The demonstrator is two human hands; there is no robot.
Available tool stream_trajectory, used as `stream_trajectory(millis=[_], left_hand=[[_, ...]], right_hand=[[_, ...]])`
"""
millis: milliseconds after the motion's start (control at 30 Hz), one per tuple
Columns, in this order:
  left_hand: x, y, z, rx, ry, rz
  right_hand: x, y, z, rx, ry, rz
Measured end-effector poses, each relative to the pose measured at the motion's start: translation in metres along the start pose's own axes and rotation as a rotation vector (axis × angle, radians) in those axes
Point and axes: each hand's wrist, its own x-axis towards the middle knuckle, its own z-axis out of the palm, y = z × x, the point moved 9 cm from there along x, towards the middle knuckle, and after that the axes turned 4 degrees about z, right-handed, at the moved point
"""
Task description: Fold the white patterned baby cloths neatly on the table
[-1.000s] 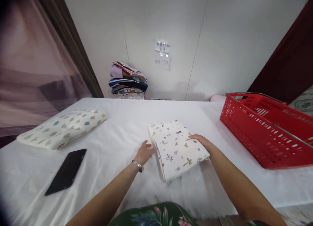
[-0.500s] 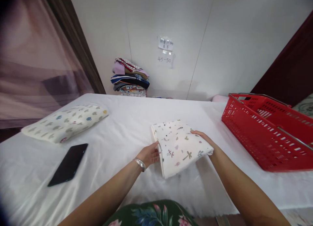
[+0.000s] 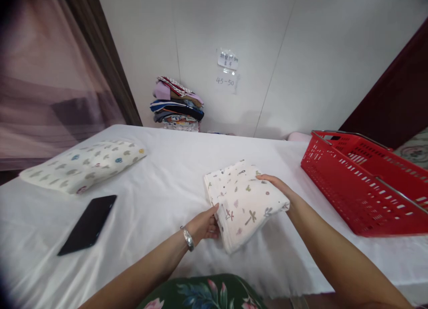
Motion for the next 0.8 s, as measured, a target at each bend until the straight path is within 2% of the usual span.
stream_trajectory(millis=[133,200,367,433,533,633,700,800], left_hand=[[0.002,-0.004,0.003,-0.135,-0.008,-0.018],[0.0,-0.001,0.009,-0.238,-0.049,0.011],[-0.009,0.025,0.035,-0.572,-0.337,0.222],[-0.011,0.033,0.038,-0.611,-0.394,0.267],[-0.01,0.043,0.033,-0.607,-0.429,0.281],[-0.011,0.057,0.018,-0.634,-0.424,0.325],[-0.01,0.065,0.004,-0.63,-0.358,0.369],[-0.005,0.065,-0.008,-0.536,-0.223,0.391]], right_hand=[[-0.012,-0.018,0.027,-0.055,-0.037,-0.021],[-0.021,-0.03,0.043,-0.092,-0.053,-0.056],[-0.044,-0.057,0.076,-0.134,-0.07,-0.148],[-0.049,-0.061,0.08,-0.134,-0.089,-0.156],[-0.049,-0.057,0.065,-0.134,-0.065,-0.14],[-0.039,-0.043,0.035,-0.12,0.012,-0.117],[-0.029,-0.031,0.015,-0.123,0.046,-0.098],[-0.012,-0.015,-0.003,-0.149,0.032,-0.091]])
